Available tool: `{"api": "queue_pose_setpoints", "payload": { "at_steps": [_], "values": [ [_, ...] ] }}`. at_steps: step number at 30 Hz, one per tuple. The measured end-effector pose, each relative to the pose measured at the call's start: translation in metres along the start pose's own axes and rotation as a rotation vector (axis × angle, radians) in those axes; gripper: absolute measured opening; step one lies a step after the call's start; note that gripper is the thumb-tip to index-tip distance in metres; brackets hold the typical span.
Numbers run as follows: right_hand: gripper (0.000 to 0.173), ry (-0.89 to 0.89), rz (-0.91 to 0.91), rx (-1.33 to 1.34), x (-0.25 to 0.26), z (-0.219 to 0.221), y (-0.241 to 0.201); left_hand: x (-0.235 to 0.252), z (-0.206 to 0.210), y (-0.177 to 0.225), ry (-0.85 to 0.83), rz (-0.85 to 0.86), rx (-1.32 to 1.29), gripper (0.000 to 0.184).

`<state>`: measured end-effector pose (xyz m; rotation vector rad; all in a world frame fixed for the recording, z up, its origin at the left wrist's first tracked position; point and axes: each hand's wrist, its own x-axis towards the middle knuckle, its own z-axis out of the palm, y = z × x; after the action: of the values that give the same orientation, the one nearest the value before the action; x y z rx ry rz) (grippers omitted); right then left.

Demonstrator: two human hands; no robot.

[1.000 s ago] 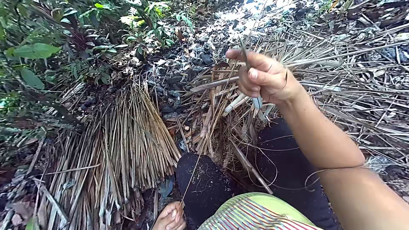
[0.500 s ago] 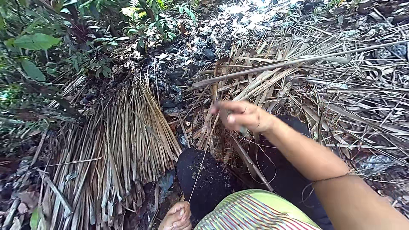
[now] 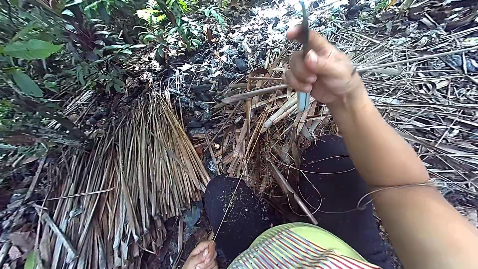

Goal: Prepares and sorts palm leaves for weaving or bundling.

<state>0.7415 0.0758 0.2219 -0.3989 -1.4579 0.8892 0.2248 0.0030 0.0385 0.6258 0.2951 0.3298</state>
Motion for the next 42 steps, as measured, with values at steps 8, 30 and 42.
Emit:
{"api": "queue_pose_setpoints", "payload": {
  "at_steps": [8, 30, 42],
  "values": [
    [0.04, 0.266, 0.163, -0.247, -0.04, 0.025, -0.006, 0.005, 0.0, 0.003, 0.029, 0.095, -0.022, 0.019],
    [0.04, -0.04, 0.176, 0.123, -0.038, 0.066, 0.007, -0.014, -0.018, 0.002, 0.097, 0.097, 0.069, 0.018],
    [0.039, -0.044, 0.142, 0.078, -0.029, 0.055, -0.013, -0.019, -0.015, 0.003, 0.063, 0.094, 0.054, 0.021]
  ]
}}
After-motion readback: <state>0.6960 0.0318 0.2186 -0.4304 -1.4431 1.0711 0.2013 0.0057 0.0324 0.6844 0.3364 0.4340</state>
